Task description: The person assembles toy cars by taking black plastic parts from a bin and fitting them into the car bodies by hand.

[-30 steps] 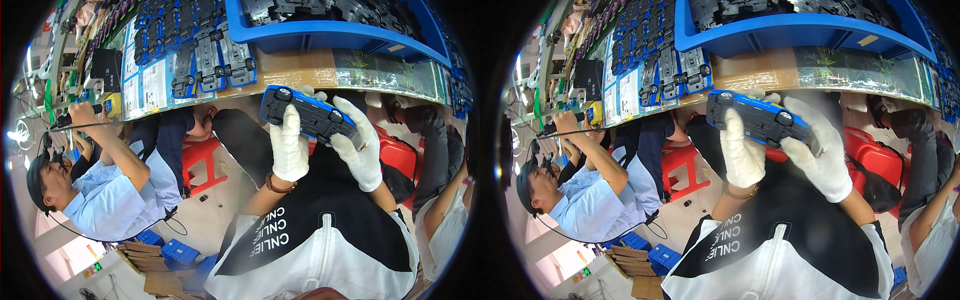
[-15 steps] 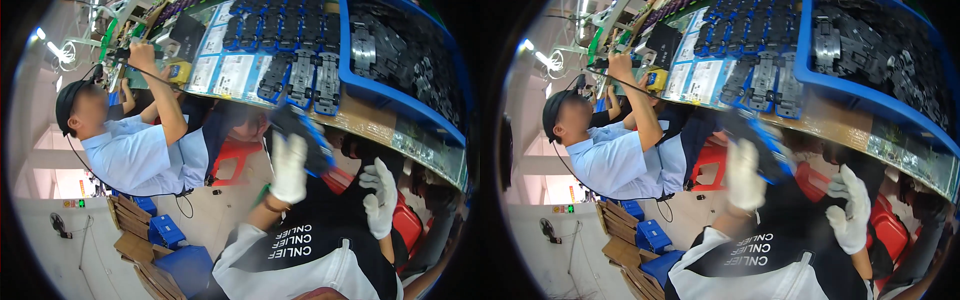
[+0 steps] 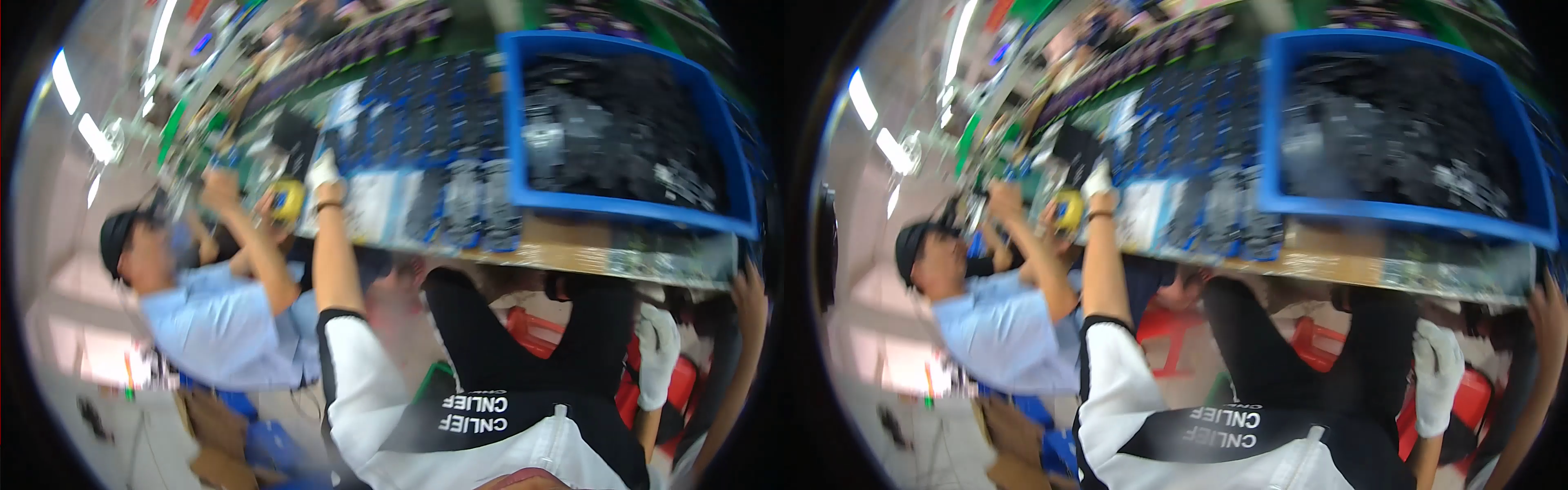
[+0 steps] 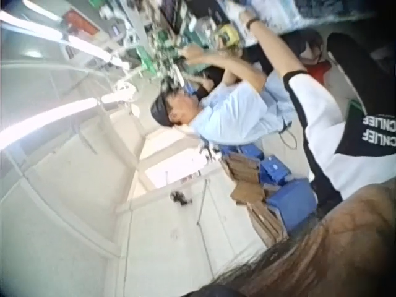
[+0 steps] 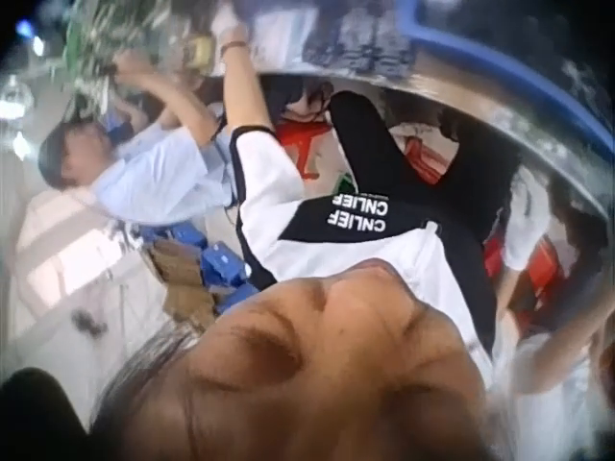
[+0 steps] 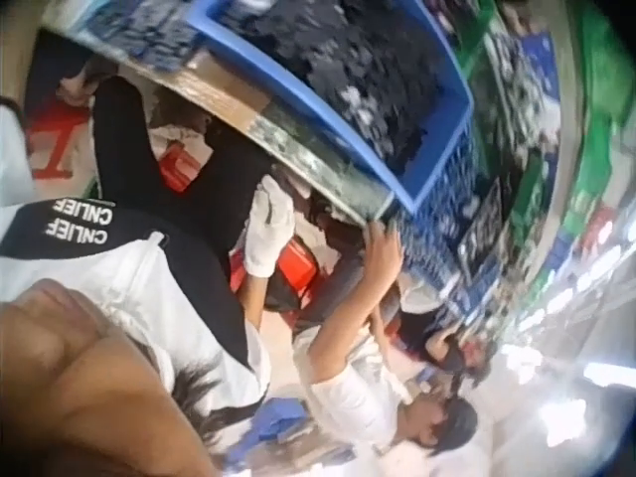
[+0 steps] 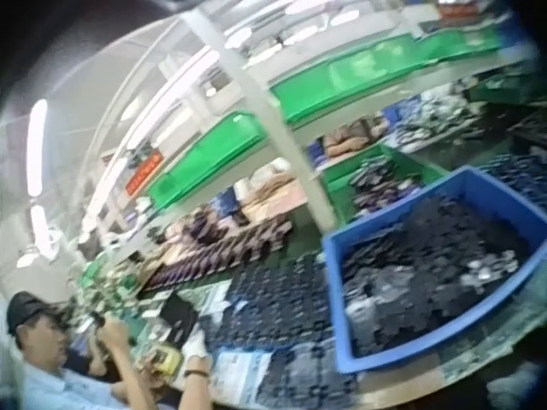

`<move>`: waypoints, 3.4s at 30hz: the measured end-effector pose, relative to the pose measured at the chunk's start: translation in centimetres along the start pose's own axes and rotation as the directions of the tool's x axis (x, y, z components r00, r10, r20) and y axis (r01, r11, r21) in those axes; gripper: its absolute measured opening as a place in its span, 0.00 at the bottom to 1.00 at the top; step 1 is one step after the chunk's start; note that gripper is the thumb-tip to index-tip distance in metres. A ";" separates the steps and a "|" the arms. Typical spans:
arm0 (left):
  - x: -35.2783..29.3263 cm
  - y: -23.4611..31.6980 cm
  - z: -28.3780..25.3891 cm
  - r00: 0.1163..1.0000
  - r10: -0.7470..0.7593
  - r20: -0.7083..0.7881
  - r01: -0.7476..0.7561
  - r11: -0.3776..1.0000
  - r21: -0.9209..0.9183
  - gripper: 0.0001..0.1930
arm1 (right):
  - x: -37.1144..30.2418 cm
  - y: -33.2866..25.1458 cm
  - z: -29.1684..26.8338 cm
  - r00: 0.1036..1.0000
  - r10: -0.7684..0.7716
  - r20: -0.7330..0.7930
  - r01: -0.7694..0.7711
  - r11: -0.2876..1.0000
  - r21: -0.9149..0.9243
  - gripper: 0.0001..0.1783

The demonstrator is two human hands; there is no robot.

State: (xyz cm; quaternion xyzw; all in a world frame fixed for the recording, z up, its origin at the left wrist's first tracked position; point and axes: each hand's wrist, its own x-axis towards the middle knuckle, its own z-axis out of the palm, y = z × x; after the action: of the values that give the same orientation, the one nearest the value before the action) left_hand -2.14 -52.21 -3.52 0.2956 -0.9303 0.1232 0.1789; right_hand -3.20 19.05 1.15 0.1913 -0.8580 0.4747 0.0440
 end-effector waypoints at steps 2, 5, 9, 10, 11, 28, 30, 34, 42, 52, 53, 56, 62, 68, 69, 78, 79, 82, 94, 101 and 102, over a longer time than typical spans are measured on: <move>0.2 -1.6 0.8 0.993 0.070 -0.099 -0.063 0.996 0.068 0.24 | 0.9 -0.5 -0.8 1.000 0.003 0.008 -0.002 0.999 -0.033 0.11; 0.4 -6.5 1.8 0.999 -0.039 -0.024 0.041 0.996 0.075 0.19 | 1.9 0.9 -2.0 0.997 -0.046 -0.058 0.036 0.985 -0.168 0.11; 2.4 -5.8 0.9 0.884 -0.451 -0.126 0.378 0.846 -0.376 0.17 | 1.4 3.9 -6.0 0.930 -0.103 -0.353 -0.050 0.915 -0.400 0.10; 1.6 -4.4 -1.5 0.779 -0.615 -0.121 0.419 0.655 -0.630 0.19 | 1.2 5.1 -6.6 0.925 0.022 -0.380 -0.174 0.912 -0.372 0.11; 1.5 -3.8 -2.4 0.775 -0.612 -0.156 0.334 0.607 -0.721 0.19 | 1.1 5.4 -7.5 0.901 0.019 -0.434 -0.195 0.910 -0.366 0.11; -20.7 32.8 -22.5 0.944 0.266 -0.196 -0.179 -0.085 -0.980 0.15 | 3.9 18.4 -15.0 0.770 0.183 -0.611 -0.370 0.908 -0.195 0.10; -23.1 35.5 -23.4 0.841 0.483 0.242 0.422 -0.307 -0.853 0.17 | 2.5 14.9 -14.5 0.822 0.042 -0.567 -0.298 0.882 -0.366 0.09; -27.6 41.5 -20.7 0.515 0.839 0.175 0.847 -0.467 -0.256 0.42 | -0.3 6.1 -11.2 0.916 -0.088 -0.391 -0.035 0.954 -0.299 0.07; -28.4 43.1 -22.2 0.646 0.706 0.291 0.729 -0.683 0.037 0.40 | 1.1 -0.7 -5.1 0.855 -0.237 0.462 0.378 0.893 -0.242 0.16; -28.9 37.3 -21.0 0.679 0.564 0.470 0.627 -0.779 0.028 0.34 | 21.6 -2.4 -5.0 0.906 -0.423 -0.001 0.373 0.801 -0.469 0.16; -29.1 37.3 -21.3 0.691 0.556 0.462 0.615 -0.788 0.029 0.34 | 24.0 -2.6 -4.6 0.959 -0.278 0.050 0.251 0.756 -0.604 0.21; -29.5 37.5 -21.7 0.694 0.558 0.455 0.605 -0.794 0.051 0.35 | 30.2 1.2 -3.1 0.989 -0.061 0.138 0.144 0.652 -0.745 0.30; -29.8 35.6 -20.9 0.707 0.502 0.497 0.570 -0.821 0.018 0.34 | 30.5 -0.9 -5.3 0.963 0.191 0.189 -0.115 0.930 -0.350 0.15; -29.5 34.8 -20.3 0.708 0.528 0.468 0.541 -0.832 0.121 0.34 | 26.9 0.0 -9.8 0.998 0.060 -0.035 -0.066 0.980 -0.189 0.12; -29.4 35.0 -20.4 0.704 0.534 0.468 0.546 -0.828 0.125 0.34 | 26.6 0.9 -10.1 0.998 0.006 -0.059 -0.012 0.995 -0.097 0.12; -29.8 35.3 -21.3 0.674 0.552 0.490 0.604 -0.794 0.063 0.37 | 23.7 1.6 -12.0 0.829 -0.094 0.552 0.336 0.872 -0.357 0.22; -30.0 35.2 -21.1 0.691 0.550 0.469 0.570 -0.814 0.114 0.35 | 23.8 0.9 -12.5 0.819 -0.063 0.570 0.340 0.854 -0.394 0.25; -30.0 34.8 -20.8 0.719 0.534 0.445 0.528 -0.836 0.151 0.34 | 23.8 -0.1 -11.8 0.912 0.043 0.408 0.132 0.911 -0.391 0.26; -29.5 34.9 -21.3 0.719 0.556 0.417 0.551 -0.822 0.145 0.36 | 25.1 1.4 -9.2 0.843 0.114 0.526 0.220 0.818 -0.531 0.30; -29.5 35.0 -21.5 0.698 0.561 0.445 0.573 -0.810 0.122 0.38 | 21.8 -0.7 -8.8 0.888 -0.394 0.237 0.456 0.681 -0.574 0.31; -29.4 35.1 -21.5 0.694 0.562 0.450 0.573 -0.810 0.126 0.38 | 20.9 -1.6 -8.5 0.889 -0.389 0.242 0.455 0.682 -0.573 0.31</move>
State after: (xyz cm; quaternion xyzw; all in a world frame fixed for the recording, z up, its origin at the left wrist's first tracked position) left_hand 4.96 -2.23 -0.26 0.1004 -0.1085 -0.9889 0.0171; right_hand -22.77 19.42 12.42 0.3823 -0.8983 0.1357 0.1688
